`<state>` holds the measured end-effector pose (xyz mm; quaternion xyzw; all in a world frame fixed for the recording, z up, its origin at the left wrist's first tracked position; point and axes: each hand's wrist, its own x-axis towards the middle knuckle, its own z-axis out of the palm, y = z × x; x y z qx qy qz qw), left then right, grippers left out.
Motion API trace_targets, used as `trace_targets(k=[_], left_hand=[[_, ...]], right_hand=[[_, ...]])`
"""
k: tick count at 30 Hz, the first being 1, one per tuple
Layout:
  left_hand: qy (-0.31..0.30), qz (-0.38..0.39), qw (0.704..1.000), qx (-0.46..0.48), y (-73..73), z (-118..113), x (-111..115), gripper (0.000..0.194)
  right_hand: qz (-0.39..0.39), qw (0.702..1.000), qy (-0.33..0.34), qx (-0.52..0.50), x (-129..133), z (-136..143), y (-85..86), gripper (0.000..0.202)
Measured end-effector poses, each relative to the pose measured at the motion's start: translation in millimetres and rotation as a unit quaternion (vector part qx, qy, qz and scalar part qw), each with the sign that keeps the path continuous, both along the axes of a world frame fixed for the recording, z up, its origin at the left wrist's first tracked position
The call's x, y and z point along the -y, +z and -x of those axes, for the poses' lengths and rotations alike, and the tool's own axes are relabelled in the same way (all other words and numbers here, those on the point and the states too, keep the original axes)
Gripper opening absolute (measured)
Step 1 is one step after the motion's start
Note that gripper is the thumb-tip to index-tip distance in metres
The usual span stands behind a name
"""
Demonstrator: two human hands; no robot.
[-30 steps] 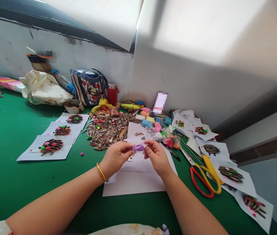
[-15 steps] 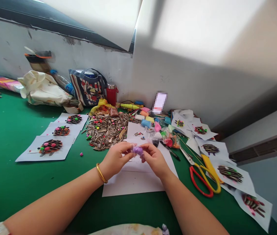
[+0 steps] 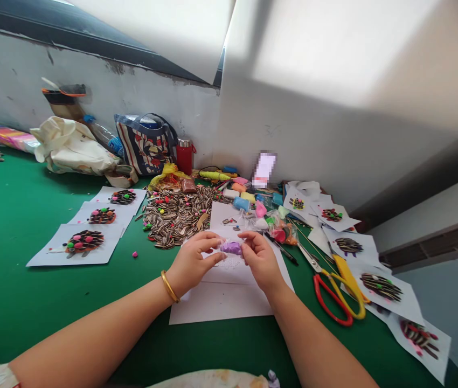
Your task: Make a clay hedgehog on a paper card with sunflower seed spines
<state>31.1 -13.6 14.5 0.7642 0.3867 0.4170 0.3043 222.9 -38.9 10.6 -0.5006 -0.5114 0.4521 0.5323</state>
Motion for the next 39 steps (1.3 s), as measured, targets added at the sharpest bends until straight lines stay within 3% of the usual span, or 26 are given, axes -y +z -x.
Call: trace_targets(k=[8,17,25,32,39], left_hand=[[-0.016,-0.031,0.998,-0.043,-4.6,-1.6,4.9,0.02],[0.017,-0.017,1.0,0.014,1.9,-1.6,2.2,0.009],[-0.012,-0.012,1.0,0.002,0.6,-1.9,3.7,0.018],[0.026,-0.018,0.999,0.039,4.7,-1.3,2.5,0.011],[0.001,0.029,0.999,0.037,3.2,0.2,0.6,0.024]], right_hand=[[-0.034,0.993,0.011,0.108,5.5,7.3,-3.0,0.026],[-0.021,0.999,-0.039,-0.002,4.1,0.2,3.7,0.023],[-0.022,0.999,0.015,0.032,6.1,4.7,1.5,0.025],[-0.028,0.996,-0.079,-0.005,2.0,-3.4,0.6,0.02],[-0.027,0.998,-0.061,0.0,1.8,-3.8,0.6,0.02]])
